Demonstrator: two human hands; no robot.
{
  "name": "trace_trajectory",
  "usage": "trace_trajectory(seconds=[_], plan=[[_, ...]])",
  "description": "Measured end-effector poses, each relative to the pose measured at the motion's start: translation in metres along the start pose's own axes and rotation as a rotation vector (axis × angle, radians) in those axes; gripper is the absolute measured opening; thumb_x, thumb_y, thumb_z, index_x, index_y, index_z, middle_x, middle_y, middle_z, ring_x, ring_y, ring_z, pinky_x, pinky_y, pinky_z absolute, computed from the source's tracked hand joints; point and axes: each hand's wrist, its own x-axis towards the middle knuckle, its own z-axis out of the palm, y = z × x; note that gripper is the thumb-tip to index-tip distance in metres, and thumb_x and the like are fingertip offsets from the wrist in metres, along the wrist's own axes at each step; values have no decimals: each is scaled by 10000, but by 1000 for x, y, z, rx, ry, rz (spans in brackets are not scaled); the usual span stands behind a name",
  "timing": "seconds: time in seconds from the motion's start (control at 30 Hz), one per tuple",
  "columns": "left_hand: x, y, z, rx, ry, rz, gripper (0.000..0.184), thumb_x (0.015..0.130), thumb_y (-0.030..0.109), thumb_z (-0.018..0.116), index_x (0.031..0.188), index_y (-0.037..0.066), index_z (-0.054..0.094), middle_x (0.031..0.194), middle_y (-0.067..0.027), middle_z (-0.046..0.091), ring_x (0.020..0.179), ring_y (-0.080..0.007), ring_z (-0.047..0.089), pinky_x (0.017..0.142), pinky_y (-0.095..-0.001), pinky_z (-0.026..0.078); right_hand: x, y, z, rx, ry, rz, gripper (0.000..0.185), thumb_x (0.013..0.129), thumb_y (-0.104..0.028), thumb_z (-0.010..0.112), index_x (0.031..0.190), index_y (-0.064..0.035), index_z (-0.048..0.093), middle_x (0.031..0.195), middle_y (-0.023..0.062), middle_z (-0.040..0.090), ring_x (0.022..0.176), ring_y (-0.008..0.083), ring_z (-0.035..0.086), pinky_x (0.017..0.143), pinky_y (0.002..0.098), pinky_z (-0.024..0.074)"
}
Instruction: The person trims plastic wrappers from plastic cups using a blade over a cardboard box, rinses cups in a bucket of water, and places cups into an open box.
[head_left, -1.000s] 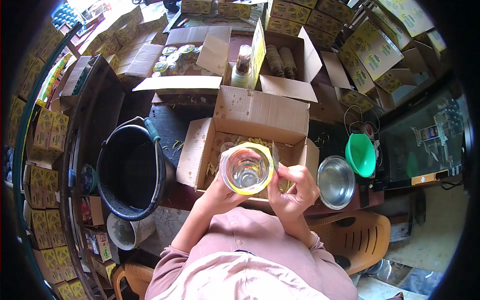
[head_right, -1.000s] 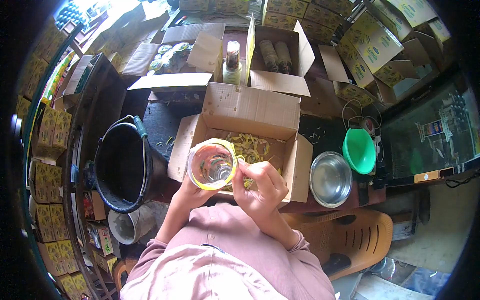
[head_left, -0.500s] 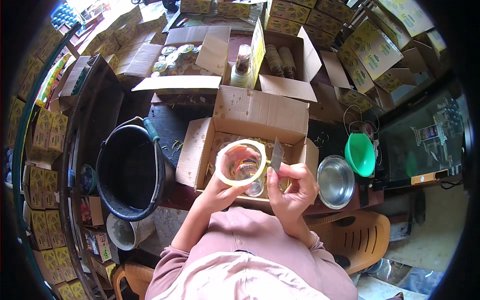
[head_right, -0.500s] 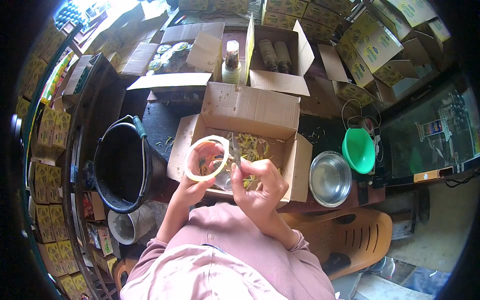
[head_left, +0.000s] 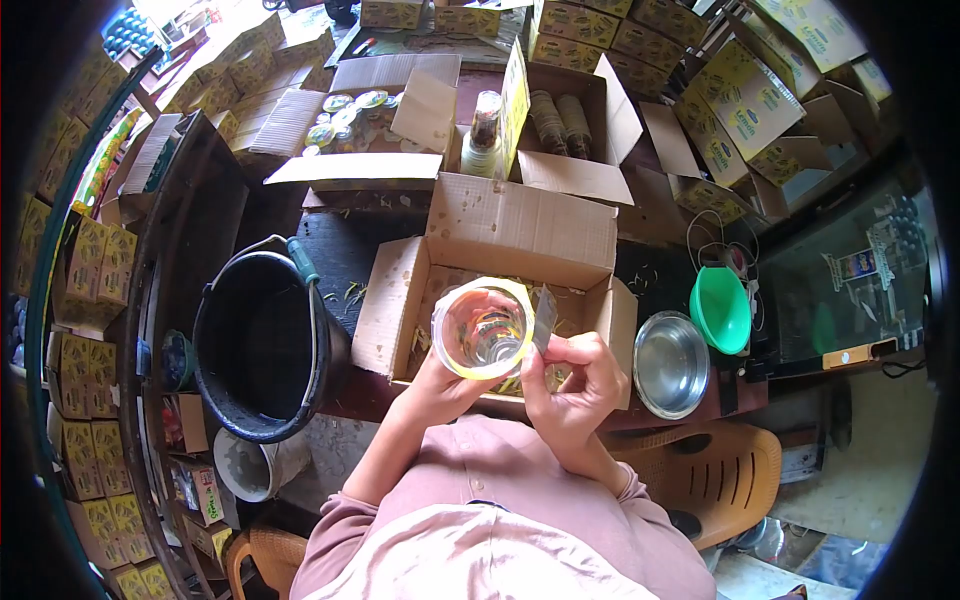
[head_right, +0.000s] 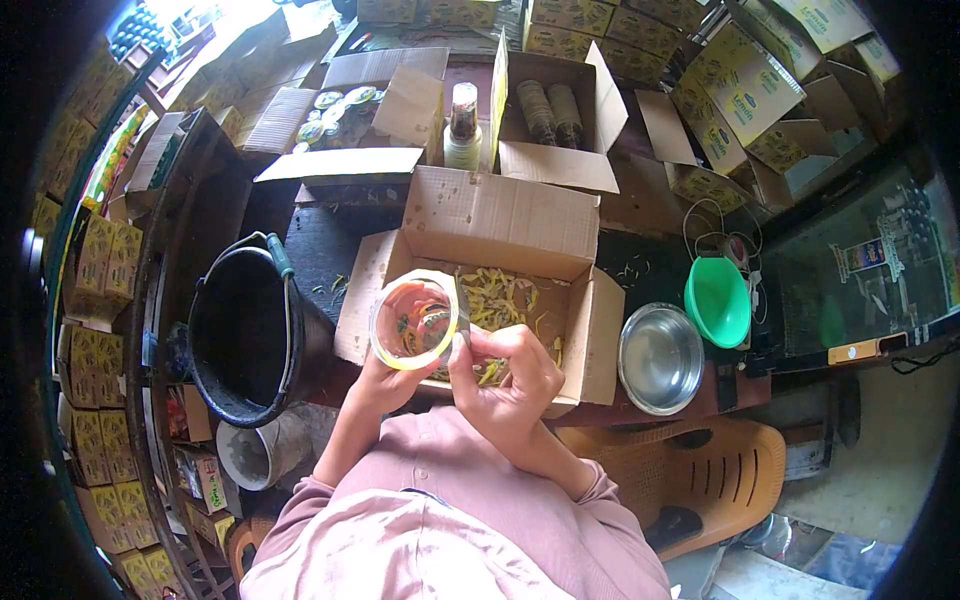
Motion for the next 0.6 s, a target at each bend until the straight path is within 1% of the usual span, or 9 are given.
trace_trajectory(seconds=[0.07, 0.1, 0.17, 0.2, 0.3, 0.37, 0.47, 0.6], plan=[[-2, -2, 1, 24, 16, 8, 672, 708, 22, 670, 1254, 19, 279, 1186, -129, 408, 1103, -225, 440, 945, -333, 357, 0, 1, 1, -29, 6, -48, 196, 640, 51, 676, 774, 9, 540, 672, 62, 539, 574, 108, 529, 512, 203, 414], [-3, -3, 1, 36, 24, 12, 676, 705, 24, 673, 1254, 17, 280, 1188, -131, 403, 1106, -229, 439, 946, -334, 355, 1, 0, 0, -50, 9, -57, 190, 641, 51, 677, 773, 10, 547, 668, 73, 549, 563, 123, 542, 506, 212, 422], [-4, -3, -1, 153, 10, 46, 681, 697, 26, 678, 1253, 11, 285, 1195, -137, 389, 1115, -238, 432, 949, -337, 351, 4, -3, 0, -90, 16, -75, 177, 645, 51, 678, 772, 11, 561, 660, 95, 568, 541, 153, 568, 493, 230, 437], [-4, -3, -2, 212, 3, 63, 683, 693, 27, 680, 1253, 8, 288, 1199, -139, 382, 1119, -243, 429, 951, -339, 349, 4, -3, 0, -108, 17, -84, 177, 644, 51, 679, 771, 9, 562, 660, 96, 570, 543, 152, 570, 494, 230, 439], [-6, -1, -3, 232, -31, 56, 677, 692, 34, 677, 1251, 2, 297, 1207, -140, 365, 1131, -251, 418, 956, -345, 342, 7, -2, 0, -141, 14, -116, 177, 643, 53, 681, 769, 4, 566, 658, 95, 573, 548, 151, 575, 495, 232, 444], [-8, 0, -4, 242, -11, 41, 671, 699, 43, 675, 1251, 1, 297, 1206, -141, 370, 1131, -254, 418, 956, -351, 341, 9, 1, -1, -133, 3, -142, 180, 642, 58, 682, 771, 0, 570, 655, 94, 574, 549, 150, 578, 494, 232, 446], [-8, -2, -7, 230, -15, 10, 668, 705, 60, 675, 1252, -1, 298, 1205, -142, 375, 1132, -258, 419, 957, -355, 340, 12, 2, -3, -59, -25, -101, 179, 645, 61, 680, 776, -4, 576, 648, 92, 574, 549, 149, 578, 494, 232, 448], [-6, -3, -8, 145, -26, 3, 669, 708, 76, 679, 1252, -4, 299, 1195, -144, 392, 1124, -261, 428, 957, -356, 339, 8, 1, -3, -69, -17, -100, 177, 649, 62, 678, 781, -4, 581, 647, 92, 574, 551, 149, 576, 501, 229, 449]])
